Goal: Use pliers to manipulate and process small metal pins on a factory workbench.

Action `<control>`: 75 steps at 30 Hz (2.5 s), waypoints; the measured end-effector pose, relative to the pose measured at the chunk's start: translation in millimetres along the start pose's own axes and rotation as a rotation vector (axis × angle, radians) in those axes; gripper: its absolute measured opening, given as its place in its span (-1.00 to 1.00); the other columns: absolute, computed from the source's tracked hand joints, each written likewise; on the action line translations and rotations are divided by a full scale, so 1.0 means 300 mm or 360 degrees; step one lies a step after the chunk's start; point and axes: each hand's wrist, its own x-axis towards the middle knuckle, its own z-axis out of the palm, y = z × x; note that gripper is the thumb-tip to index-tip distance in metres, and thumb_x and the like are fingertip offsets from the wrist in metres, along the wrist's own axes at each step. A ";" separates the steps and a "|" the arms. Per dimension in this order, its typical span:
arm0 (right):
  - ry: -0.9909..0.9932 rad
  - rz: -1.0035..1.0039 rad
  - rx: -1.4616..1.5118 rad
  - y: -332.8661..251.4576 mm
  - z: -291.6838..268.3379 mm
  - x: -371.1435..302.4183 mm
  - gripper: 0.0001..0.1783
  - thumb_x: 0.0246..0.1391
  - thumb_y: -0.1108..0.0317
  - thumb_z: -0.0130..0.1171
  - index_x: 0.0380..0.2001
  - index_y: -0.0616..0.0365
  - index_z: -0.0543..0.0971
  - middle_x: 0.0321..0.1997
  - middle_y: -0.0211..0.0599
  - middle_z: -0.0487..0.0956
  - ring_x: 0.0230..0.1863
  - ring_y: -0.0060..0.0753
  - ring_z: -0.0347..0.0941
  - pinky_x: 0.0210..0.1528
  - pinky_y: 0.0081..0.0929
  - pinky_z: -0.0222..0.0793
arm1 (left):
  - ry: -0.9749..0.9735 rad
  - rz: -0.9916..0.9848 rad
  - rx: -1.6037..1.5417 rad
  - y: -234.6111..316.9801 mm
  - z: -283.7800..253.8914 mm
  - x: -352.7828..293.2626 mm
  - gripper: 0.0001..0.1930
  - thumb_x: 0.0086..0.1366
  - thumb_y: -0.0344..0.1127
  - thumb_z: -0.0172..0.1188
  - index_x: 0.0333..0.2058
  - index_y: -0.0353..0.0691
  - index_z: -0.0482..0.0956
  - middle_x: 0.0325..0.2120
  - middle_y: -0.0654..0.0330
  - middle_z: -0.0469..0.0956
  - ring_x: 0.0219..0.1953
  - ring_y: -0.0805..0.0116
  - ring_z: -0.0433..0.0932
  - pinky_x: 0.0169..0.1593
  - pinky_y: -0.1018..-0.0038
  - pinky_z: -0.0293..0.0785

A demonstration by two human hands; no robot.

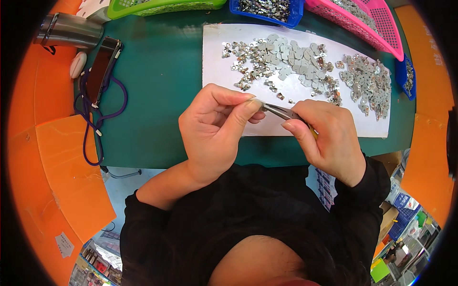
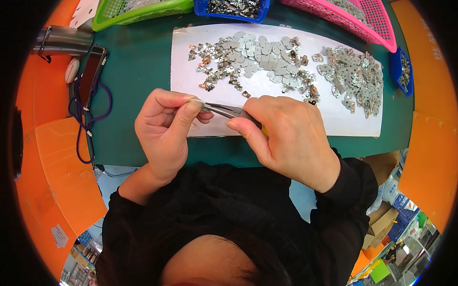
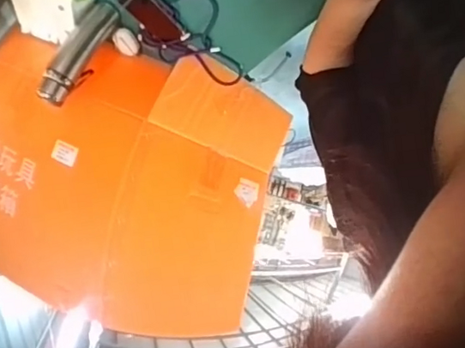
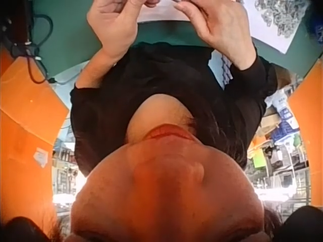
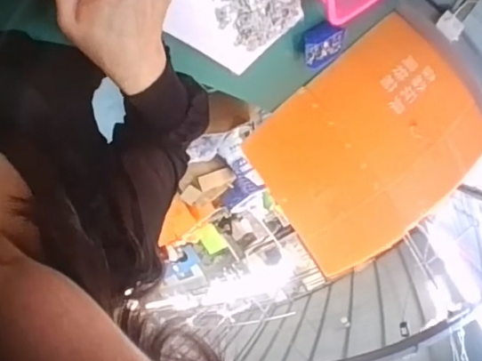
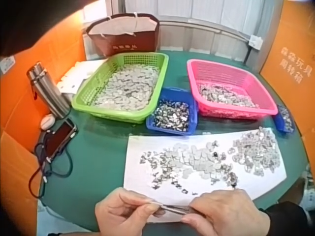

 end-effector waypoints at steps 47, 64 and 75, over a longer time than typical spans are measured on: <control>0.0929 0.0162 -0.0171 0.244 0.028 -0.098 -0.77 -0.08 0.41 0.39 -0.31 0.18 0.59 -0.48 -0.28 0.50 -0.44 -0.21 0.39 -0.40 -0.38 0.26 | 0.0155 -0.0274 -0.0143 -0.027 -0.099 0.052 -0.80 0.34 -0.50 0.17 -0.09 -0.40 0.52 -0.35 0.10 0.60 -0.35 0.37 0.59 -0.23 0.46 0.51; 0.0833 0.0099 -0.0336 0.260 0.030 -0.034 -0.81 -0.04 0.46 0.36 -0.32 0.22 0.60 -0.48 -0.23 0.47 -0.41 -0.18 0.37 -0.37 -0.36 0.26 | -0.0238 -0.0614 0.0100 -0.038 -0.019 0.041 -0.73 0.24 -0.59 0.26 -0.07 -0.41 0.54 -0.35 0.17 0.61 -0.28 0.51 0.58 -0.14 0.61 0.52; 0.0775 0.0104 -0.0333 0.252 0.042 -0.009 -0.83 -0.03 0.45 0.36 -0.36 0.22 0.58 -0.48 -0.30 0.48 -0.42 -0.33 0.38 -0.36 -0.43 0.27 | -0.0292 -0.0585 0.0131 -0.042 -0.013 0.031 -0.78 0.22 -0.60 0.29 -0.15 -0.38 0.55 -0.29 0.19 0.62 -0.23 0.52 0.59 -0.12 0.60 0.52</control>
